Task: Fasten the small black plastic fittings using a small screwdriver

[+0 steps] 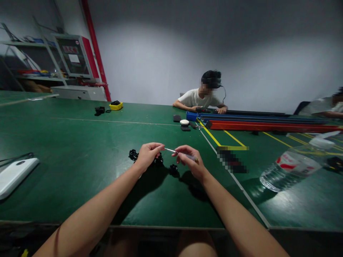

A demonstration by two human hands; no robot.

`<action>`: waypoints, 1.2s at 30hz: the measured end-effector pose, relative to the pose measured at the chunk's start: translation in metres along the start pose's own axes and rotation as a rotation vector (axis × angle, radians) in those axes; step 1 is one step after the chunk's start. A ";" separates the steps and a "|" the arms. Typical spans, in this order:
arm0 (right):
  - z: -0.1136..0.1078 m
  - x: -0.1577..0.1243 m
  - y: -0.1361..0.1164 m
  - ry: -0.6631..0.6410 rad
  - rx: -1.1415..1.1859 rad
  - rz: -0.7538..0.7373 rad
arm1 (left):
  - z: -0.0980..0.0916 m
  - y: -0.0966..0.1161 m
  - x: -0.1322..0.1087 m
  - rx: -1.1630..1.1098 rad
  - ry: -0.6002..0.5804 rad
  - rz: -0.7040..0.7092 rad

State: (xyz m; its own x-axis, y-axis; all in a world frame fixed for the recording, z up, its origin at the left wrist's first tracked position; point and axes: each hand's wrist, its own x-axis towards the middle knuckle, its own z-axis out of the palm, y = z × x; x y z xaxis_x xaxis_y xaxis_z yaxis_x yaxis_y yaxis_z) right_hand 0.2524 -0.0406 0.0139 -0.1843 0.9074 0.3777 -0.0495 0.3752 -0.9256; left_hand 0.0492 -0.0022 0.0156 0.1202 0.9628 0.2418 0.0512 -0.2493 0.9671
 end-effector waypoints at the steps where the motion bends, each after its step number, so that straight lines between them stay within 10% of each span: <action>1: -0.001 -0.001 0.001 -0.009 -0.015 -0.003 | 0.001 -0.001 0.000 -0.004 -0.003 -0.004; 36: 0.000 -0.005 -0.001 0.055 -0.062 -0.058 | 0.011 -0.011 -0.010 0.186 0.107 0.301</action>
State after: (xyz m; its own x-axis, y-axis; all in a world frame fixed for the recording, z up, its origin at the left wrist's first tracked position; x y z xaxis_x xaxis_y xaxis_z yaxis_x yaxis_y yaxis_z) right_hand 0.2532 -0.0452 0.0129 -0.1290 0.8921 0.4330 0.0024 0.4369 -0.8995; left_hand 0.0586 -0.0107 0.0015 0.0535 0.8465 0.5296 0.2097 -0.5281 0.8229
